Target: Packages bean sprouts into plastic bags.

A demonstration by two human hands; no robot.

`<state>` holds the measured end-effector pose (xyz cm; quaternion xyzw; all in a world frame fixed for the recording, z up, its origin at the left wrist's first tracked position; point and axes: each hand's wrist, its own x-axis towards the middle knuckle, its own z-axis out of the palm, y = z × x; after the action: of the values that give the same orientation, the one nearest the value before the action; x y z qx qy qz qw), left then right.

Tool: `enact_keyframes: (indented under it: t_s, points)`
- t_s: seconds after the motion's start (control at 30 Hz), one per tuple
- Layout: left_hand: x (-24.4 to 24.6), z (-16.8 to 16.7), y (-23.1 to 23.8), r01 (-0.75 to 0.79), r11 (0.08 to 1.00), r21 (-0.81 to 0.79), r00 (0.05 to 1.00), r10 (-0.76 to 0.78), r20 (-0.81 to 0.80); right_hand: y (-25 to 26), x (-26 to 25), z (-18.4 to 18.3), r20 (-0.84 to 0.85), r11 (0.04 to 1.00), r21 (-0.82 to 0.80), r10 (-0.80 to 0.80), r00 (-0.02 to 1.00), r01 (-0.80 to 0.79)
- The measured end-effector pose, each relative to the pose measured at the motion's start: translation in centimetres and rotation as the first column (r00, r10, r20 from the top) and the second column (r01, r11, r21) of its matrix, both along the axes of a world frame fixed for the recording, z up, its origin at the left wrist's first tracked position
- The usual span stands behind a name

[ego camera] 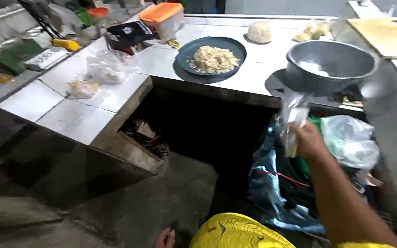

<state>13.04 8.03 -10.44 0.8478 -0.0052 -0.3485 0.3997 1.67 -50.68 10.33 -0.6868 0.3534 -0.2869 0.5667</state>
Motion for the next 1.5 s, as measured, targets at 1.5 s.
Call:
enact_keyframes:
  t_s: [1.5]
  points:
    - [84.0,17.2,-62.1,0.261,0.960,0.104,0.735,-0.267,0.623,-15.5,55.6,-3.5,0.077,0.998,0.065,-0.004,0.997,-0.001]
